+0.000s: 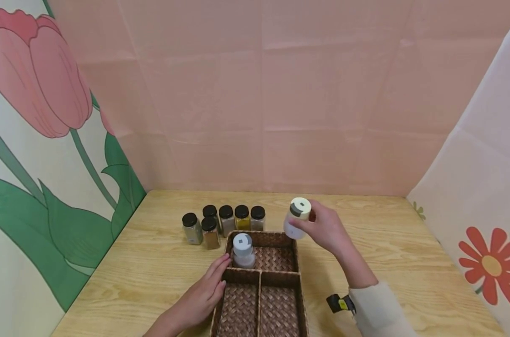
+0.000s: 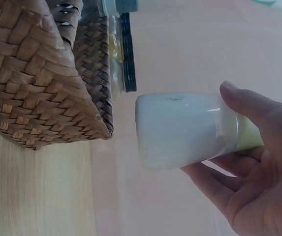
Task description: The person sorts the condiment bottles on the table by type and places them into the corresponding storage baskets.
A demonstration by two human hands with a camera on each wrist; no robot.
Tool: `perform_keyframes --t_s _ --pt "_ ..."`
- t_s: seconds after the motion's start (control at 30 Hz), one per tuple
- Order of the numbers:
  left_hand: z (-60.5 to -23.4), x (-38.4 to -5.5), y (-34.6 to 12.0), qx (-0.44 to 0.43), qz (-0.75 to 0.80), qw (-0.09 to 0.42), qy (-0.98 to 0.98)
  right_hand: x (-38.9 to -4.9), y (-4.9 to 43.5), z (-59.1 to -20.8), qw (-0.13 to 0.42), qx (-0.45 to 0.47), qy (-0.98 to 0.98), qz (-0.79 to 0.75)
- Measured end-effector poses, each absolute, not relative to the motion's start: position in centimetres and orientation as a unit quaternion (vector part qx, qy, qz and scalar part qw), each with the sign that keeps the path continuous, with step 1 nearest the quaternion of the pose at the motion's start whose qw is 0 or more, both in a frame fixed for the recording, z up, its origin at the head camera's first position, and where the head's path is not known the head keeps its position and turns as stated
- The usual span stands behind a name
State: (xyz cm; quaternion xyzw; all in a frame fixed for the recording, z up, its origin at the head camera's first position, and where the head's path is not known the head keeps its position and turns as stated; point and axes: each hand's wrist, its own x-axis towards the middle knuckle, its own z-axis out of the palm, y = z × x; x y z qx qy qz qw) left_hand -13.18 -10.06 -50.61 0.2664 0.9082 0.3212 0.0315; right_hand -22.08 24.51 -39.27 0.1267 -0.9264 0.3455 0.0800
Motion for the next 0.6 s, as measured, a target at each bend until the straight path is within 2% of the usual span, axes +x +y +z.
perform_keyframes --t_s 0.6 --pt "-50.6 -13.2 -10.0 0.261 0.322 0.037 0.909 -21.6 23.3 -39.8 0.063 0.149 -0.919 0.359"
